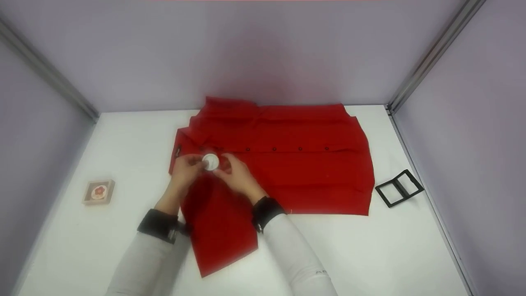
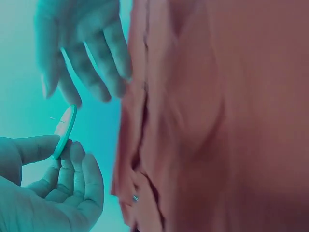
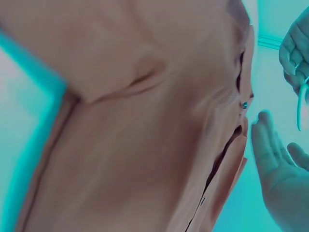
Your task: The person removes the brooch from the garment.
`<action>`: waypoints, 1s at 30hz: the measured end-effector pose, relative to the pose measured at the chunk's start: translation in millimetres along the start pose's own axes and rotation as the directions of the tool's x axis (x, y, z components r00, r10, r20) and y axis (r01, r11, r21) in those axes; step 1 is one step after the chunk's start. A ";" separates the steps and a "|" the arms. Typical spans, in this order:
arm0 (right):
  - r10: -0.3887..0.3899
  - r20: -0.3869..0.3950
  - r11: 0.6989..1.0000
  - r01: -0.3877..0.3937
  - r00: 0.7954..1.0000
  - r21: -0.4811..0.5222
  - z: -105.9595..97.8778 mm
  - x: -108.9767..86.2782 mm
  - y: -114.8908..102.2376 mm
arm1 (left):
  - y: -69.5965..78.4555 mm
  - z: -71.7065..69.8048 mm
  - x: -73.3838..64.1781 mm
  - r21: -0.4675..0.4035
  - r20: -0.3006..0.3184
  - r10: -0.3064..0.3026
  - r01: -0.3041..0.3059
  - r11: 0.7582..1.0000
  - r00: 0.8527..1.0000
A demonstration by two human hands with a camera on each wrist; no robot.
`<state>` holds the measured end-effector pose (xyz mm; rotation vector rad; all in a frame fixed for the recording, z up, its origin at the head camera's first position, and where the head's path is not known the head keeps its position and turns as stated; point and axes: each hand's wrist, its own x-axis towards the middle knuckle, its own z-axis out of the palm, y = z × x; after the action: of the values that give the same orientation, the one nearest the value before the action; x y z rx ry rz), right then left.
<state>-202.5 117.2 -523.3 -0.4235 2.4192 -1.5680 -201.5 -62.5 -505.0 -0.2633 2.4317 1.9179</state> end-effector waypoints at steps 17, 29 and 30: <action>-0.202 -0.155 0.881 0.249 0.967 0.401 -15.8 -25.2 -35.7 | 58.6 -2.6 -46.9 -0.131 0.096 0.211 -0.197 0.972 0.973; -0.269 -0.190 0.759 0.330 0.944 0.562 -16.5 -38.5 -43.8 | 62.9 -1.4 -59.8 -0.199 0.114 0.250 -0.225 0.954 0.961; -0.264 -0.188 0.750 0.324 0.946 0.577 -16.4 -39.0 -43.5 | 62.2 -0.9 -60.1 -0.199 0.114 0.253 -0.227 0.953 0.961</action>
<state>-166.6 128.4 -475.6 -0.6280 1.8008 -2.4232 -151.7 -42.8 -437.1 0.1670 2.2905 2.1795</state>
